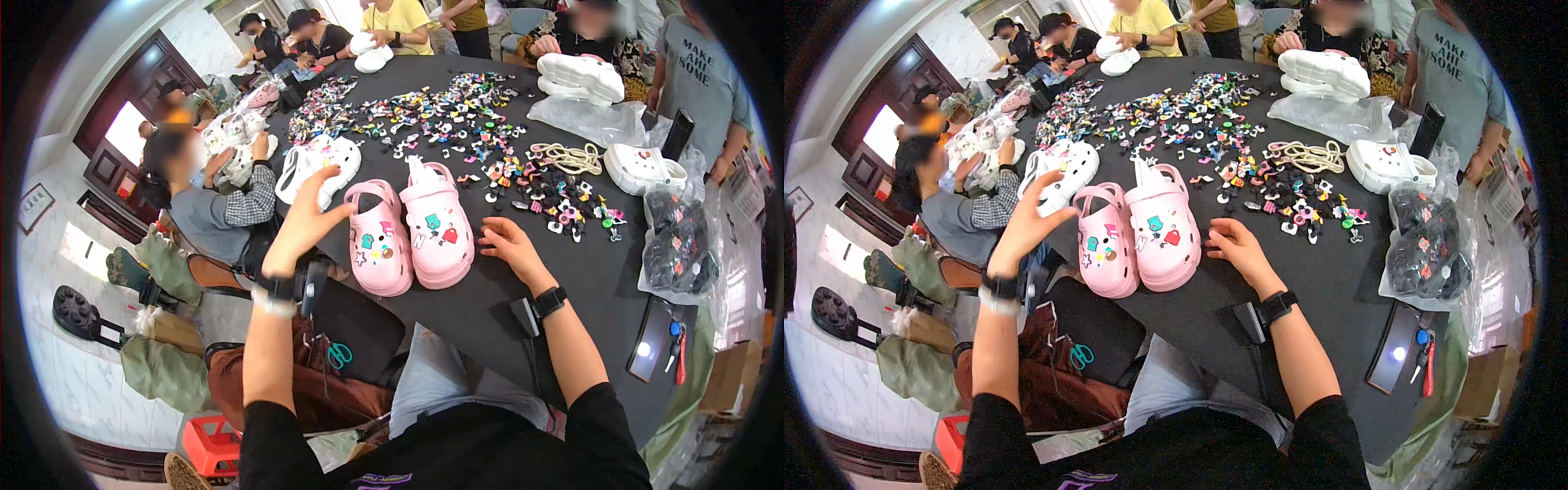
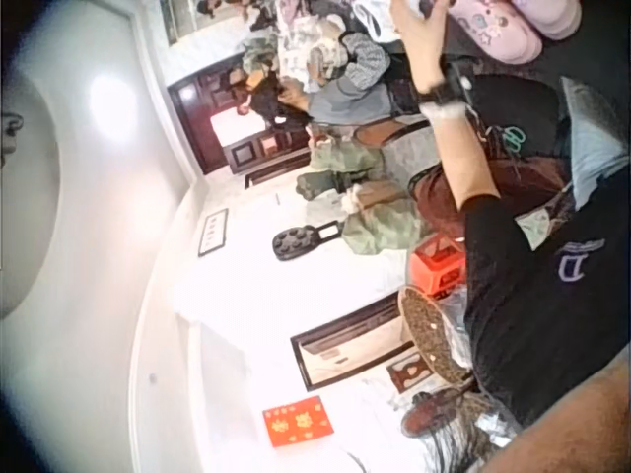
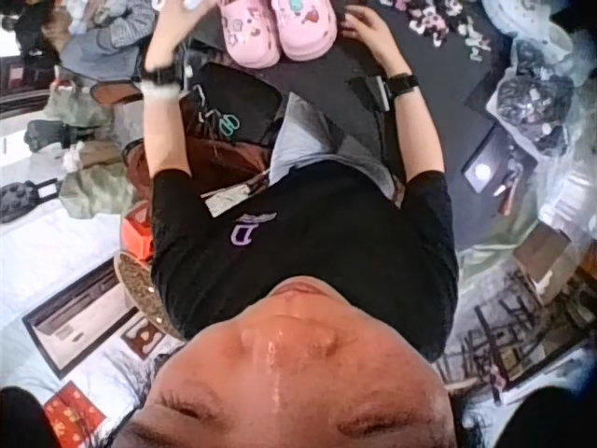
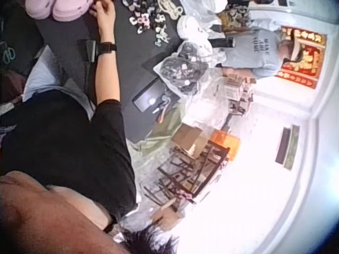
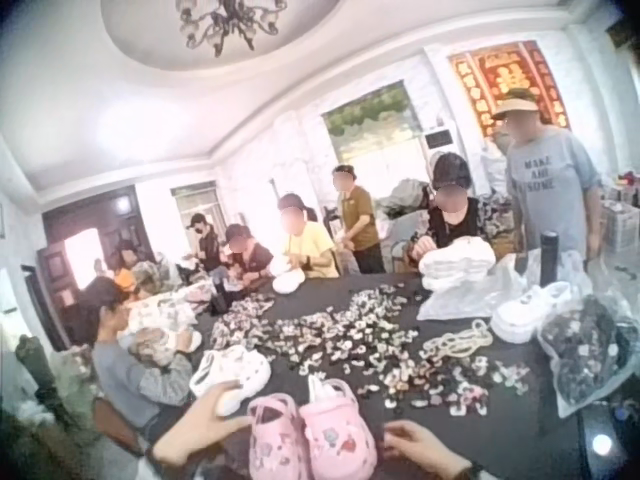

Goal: The person removes pink clogs from a plastic bag, wipes them with a cloth, and inserts decorative charms into the holes. After trimming a plastic fastener with shears, the person repeats the process with a pair of black clogs.

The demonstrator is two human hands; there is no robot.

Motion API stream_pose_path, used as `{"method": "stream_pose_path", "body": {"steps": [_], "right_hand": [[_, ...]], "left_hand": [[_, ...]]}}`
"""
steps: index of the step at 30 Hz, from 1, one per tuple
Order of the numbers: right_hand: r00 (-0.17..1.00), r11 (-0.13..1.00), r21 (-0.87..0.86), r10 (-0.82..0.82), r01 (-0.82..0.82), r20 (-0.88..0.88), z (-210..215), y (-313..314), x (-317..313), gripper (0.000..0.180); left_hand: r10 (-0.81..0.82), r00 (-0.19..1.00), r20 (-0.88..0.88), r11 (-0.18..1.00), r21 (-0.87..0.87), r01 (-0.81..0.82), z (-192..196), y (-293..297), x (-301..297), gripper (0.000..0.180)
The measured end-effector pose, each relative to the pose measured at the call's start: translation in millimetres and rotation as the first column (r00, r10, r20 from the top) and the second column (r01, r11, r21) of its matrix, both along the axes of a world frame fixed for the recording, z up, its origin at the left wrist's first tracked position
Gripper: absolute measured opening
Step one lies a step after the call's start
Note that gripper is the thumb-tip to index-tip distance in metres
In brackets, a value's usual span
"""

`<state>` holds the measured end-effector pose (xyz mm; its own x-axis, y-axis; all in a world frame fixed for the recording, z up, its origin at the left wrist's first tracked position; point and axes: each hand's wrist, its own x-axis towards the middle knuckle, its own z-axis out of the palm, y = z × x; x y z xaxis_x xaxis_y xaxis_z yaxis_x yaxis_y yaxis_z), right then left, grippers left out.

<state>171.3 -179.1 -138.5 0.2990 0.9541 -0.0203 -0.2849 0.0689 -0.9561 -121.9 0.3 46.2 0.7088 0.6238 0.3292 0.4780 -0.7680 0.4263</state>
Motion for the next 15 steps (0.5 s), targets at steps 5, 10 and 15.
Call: {"method": "stream_pose_path", "body": {"steps": [5,10,15], "right_hand": [[0.999,0.999,0.048,0.026,-0.025,-0.021,-6,-1,-1,0.031],[1.0,1.0,0.008,0.026,-0.026,-0.007,-8,-3,4,0.029],[0.999,0.999,0.008,0.047,-0.047,0.009,-5,1,2,0.028]], "left_hand": [[-0.272,0.911,-0.312,0.959,-0.17,0.228,-23,43,24,0.077],[-0.168,0.947,-0.275,0.947,-0.313,0.077,-36,30,28,0.049],[0.002,0.993,-0.122,0.931,-0.361,-0.046,-57,37,14,0.039]]}}
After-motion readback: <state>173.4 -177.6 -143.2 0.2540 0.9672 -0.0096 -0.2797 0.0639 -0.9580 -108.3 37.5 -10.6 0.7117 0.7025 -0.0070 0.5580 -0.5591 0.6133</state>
